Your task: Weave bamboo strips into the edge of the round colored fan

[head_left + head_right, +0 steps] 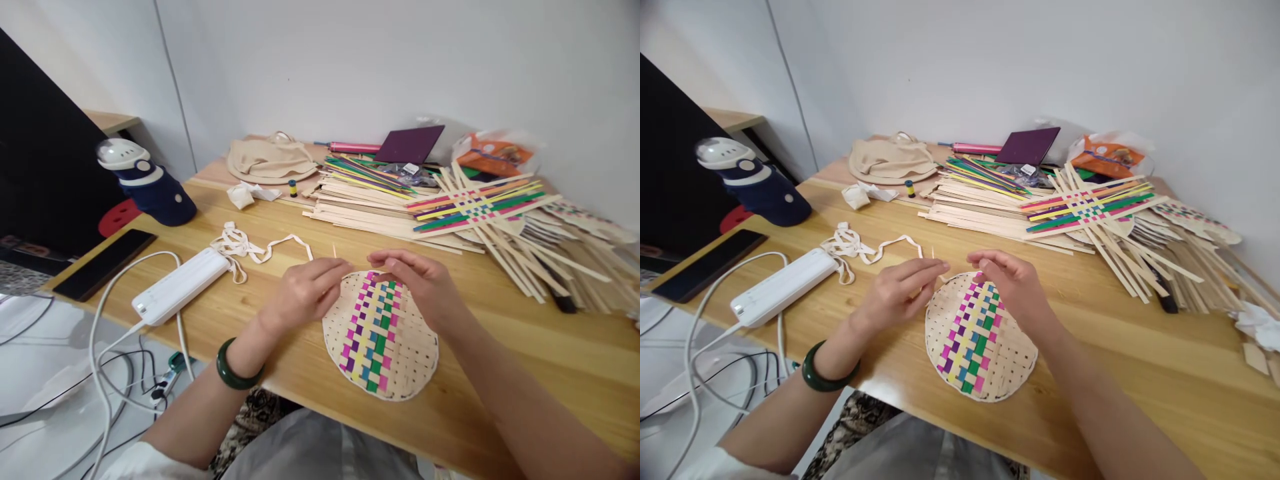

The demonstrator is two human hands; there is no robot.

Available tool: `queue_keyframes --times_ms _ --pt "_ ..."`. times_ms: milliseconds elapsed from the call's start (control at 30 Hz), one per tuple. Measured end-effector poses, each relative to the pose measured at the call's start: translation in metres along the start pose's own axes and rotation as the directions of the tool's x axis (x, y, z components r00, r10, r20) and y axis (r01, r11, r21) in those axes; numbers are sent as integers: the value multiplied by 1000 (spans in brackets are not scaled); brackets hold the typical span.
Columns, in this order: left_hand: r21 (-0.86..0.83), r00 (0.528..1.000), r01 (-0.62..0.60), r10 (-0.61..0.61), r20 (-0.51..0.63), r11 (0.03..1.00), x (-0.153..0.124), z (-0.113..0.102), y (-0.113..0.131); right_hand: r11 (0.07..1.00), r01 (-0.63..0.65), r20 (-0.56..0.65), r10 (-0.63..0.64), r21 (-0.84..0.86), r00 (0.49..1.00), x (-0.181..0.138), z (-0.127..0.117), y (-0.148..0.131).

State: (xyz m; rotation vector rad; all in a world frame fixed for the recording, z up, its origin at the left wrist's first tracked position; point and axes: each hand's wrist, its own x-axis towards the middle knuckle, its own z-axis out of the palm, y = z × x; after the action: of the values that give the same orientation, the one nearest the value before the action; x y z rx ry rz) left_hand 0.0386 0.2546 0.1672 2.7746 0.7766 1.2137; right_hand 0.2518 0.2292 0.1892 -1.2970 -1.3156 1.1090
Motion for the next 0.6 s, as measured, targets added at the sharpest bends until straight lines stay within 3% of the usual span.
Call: queue_keyframes --times_ms 167,400,500,600 --pt "-36 987 -126 129 95 991 6 -2 18 992 -128 84 127 0 988 -9 0 -3" --pt "-54 972 -181 187 143 982 9 7 32 983 -164 139 153 76 978 -14 15 0" --pt "-58 960 -190 198 196 980 10 6 32 990 -113 -2 114 81 994 -11 7 -7" --pt "-47 954 -137 145 262 989 9 2 24 995 57 -227 -37 86 973 -7 -29 -30"
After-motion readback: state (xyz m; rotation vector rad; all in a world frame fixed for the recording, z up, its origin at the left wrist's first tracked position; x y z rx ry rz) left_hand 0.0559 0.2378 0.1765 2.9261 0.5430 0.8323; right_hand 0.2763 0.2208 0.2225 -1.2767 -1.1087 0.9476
